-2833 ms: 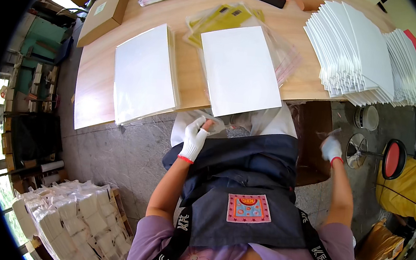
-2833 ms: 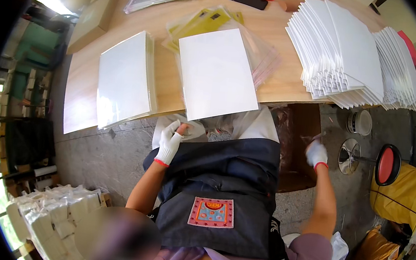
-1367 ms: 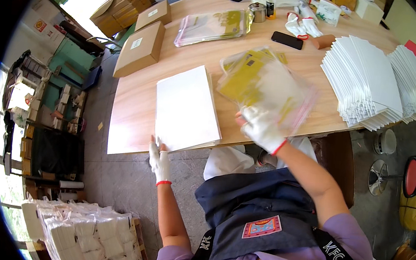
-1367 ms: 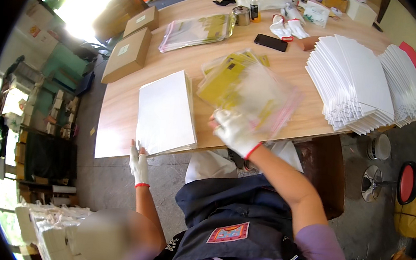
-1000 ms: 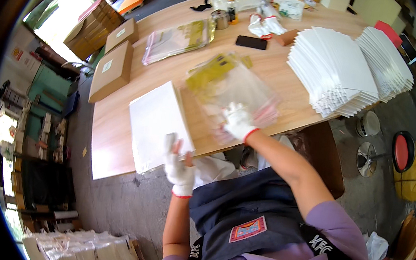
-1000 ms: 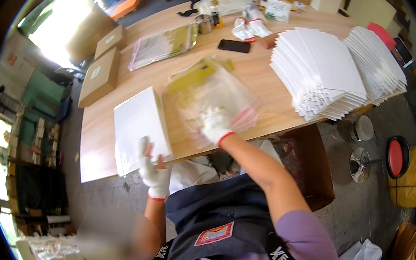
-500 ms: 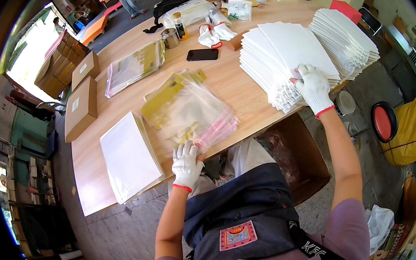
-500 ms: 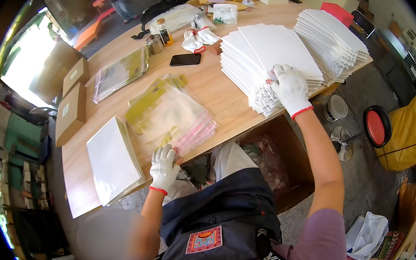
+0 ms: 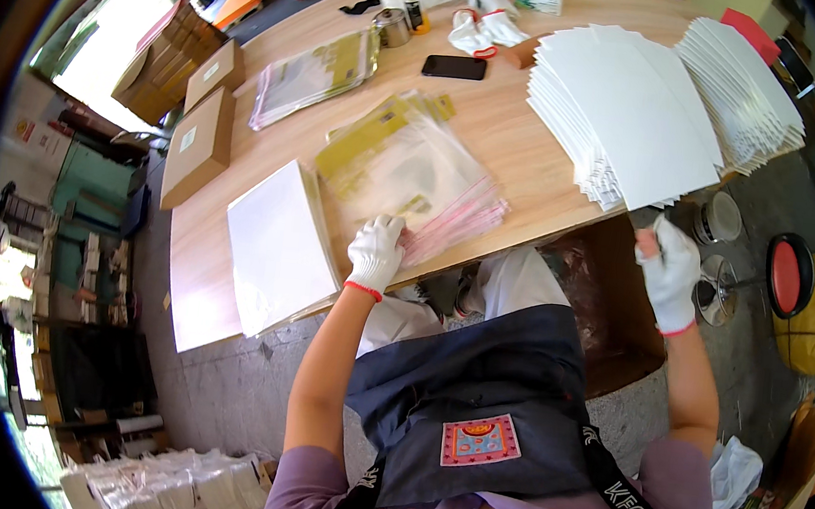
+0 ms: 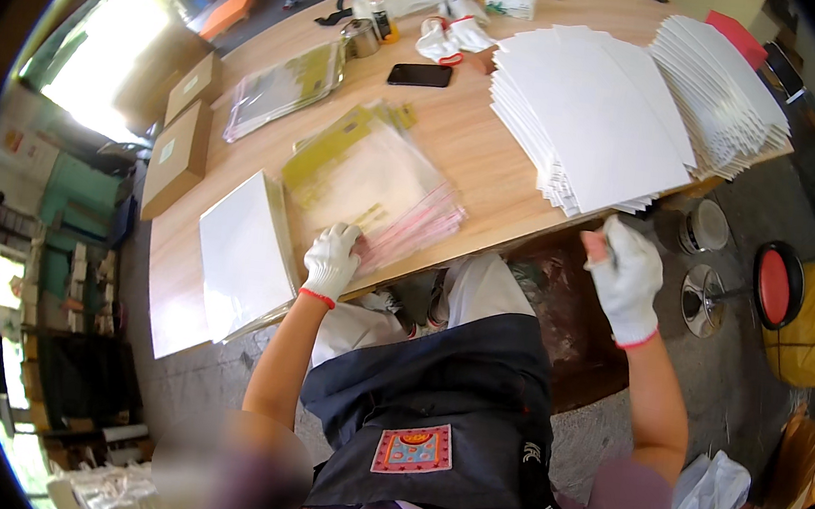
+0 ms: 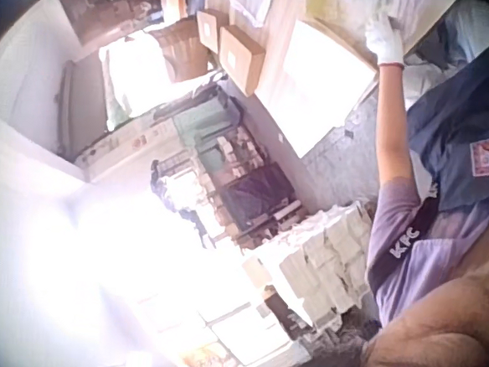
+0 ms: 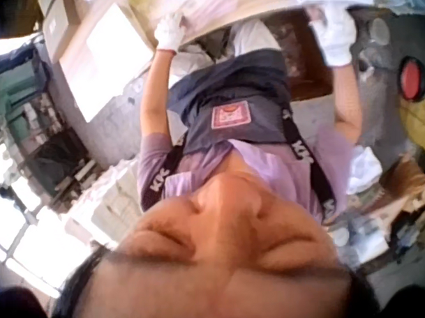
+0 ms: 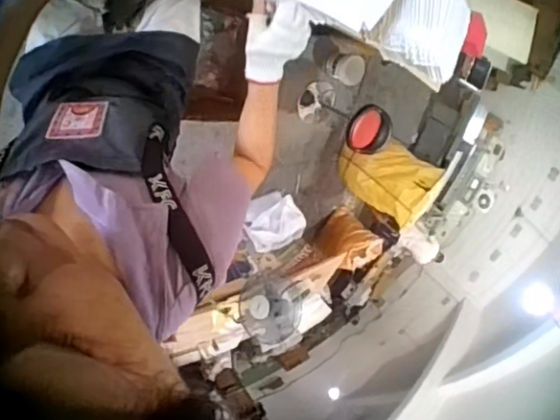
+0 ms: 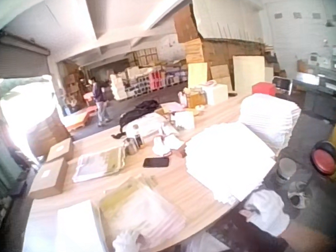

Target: The person repeatedly picks up white rectangular sheets of paper and inserts them into clear plastic sleeves. They smooth the paper inside the sleeve and place the packaged item onto a growing stack on the table.

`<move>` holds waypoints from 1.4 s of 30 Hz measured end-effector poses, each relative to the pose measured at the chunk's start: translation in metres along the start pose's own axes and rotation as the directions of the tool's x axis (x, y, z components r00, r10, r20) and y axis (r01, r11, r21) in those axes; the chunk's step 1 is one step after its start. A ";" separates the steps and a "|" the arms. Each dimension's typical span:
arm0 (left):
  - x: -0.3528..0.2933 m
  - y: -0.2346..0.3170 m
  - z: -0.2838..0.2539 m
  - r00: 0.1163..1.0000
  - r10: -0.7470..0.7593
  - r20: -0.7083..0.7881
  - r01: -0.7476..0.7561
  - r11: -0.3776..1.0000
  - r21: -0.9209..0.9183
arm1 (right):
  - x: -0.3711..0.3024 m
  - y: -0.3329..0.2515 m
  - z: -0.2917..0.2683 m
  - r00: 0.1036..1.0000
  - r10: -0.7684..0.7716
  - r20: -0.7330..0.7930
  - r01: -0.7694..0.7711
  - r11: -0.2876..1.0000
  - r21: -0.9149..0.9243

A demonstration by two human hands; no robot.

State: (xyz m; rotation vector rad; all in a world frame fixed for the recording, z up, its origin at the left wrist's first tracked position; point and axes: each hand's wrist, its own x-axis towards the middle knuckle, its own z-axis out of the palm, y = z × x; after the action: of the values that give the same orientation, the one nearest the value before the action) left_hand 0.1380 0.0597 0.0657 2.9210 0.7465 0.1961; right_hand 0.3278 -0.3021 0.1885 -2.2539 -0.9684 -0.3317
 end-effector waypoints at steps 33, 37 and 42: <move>-0.015 -0.011 -0.006 0.955 -0.184 -0.234 0.099 0.939 -0.330 | -0.097 0.023 0.128 0.594 0.326 0.736 -0.617 -0.403 0.676; -0.011 -0.009 -0.014 0.967 -0.163 -0.197 0.003 0.779 -0.627 | -0.092 0.019 0.125 0.648 0.253 0.718 -0.602 -0.407 0.687; -0.016 0.001 -0.011 0.972 -0.054 -0.230 -0.066 0.872 -0.485 | -0.097 0.008 0.130 0.636 0.266 0.724 -0.614 -0.395 0.684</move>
State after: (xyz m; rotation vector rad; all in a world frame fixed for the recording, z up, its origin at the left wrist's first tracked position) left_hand 0.1226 0.0521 0.0753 2.4345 0.6045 0.6451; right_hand 0.2632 -0.2750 0.0419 -0.8350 0.0480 0.9361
